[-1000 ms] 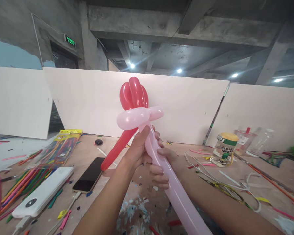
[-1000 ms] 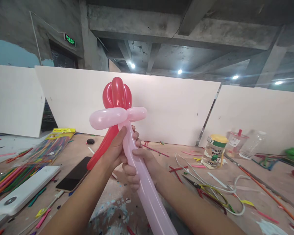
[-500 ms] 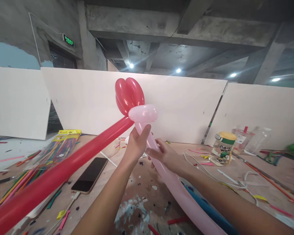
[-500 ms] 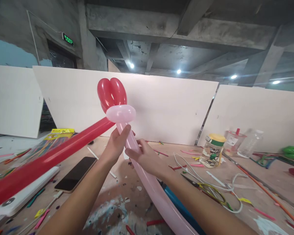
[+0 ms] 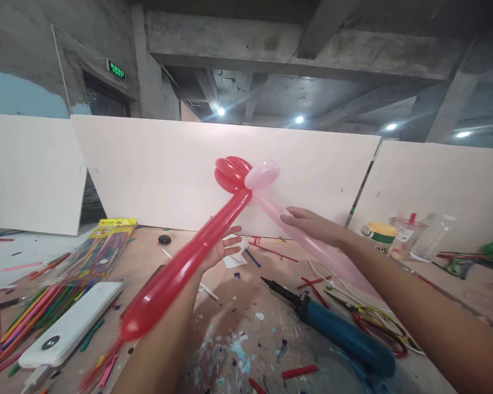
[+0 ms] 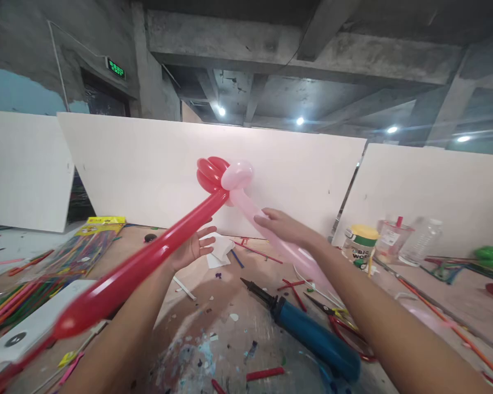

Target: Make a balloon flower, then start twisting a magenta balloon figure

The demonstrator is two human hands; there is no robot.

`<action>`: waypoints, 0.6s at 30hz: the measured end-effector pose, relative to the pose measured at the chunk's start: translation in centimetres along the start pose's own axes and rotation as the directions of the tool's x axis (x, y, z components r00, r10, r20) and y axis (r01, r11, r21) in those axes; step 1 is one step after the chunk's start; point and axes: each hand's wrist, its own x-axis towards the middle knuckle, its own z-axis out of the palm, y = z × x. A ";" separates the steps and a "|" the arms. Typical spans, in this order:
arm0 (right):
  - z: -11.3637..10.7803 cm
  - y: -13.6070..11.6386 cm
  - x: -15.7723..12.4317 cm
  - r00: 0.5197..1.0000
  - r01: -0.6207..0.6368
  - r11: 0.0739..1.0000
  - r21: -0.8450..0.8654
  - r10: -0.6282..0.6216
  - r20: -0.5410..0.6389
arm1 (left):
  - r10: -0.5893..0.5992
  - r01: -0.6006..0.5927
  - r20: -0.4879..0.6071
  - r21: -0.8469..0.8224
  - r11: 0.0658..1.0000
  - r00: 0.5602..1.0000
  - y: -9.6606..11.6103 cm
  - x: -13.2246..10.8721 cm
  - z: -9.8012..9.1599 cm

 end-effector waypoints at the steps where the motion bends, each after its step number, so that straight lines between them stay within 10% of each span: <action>1: -1.1 0.4 0.7 0.998 -0.026 0.998 -0.048 0.029 0.050 | -0.095 0.099 0.099 -0.036 0.994 0.991 0.5 -0.4 -0.5; 5: -3.3 1.6 4.0 0.984 -0.135 0.951 -0.278 0.097 -0.147 | -0.164 0.157 0.293 0.047 0.987 0.942 1.9 -1.8 0.8; 11: -0.4 -0.3 4.9 0.801 -0.107 0.985 -0.135 0.005 -0.599 | 0.200 -0.162 -0.106 0.289 0.944 0.974 0.9 -1.0 5.2; 14: 3.5 -3.0 1.2 0.987 -0.111 0.894 0.435 0.149 -0.053 | 0.380 -0.301 -0.162 0.371 0.878 0.911 -0.3 -0.1 5.3; 16: 6.4 -4.2 -1.5 0.975 -0.185 0.782 0.594 0.072 0.209 | 0.397 -0.306 -0.180 0.387 0.870 0.900 -1.2 0.5 4.9; 18: 8.9 -4.7 -3.3 0.973 -0.205 0.715 0.669 0.076 0.217 | 0.379 -0.283 -0.207 0.380 0.881 0.902 -2.3 1.0 4.6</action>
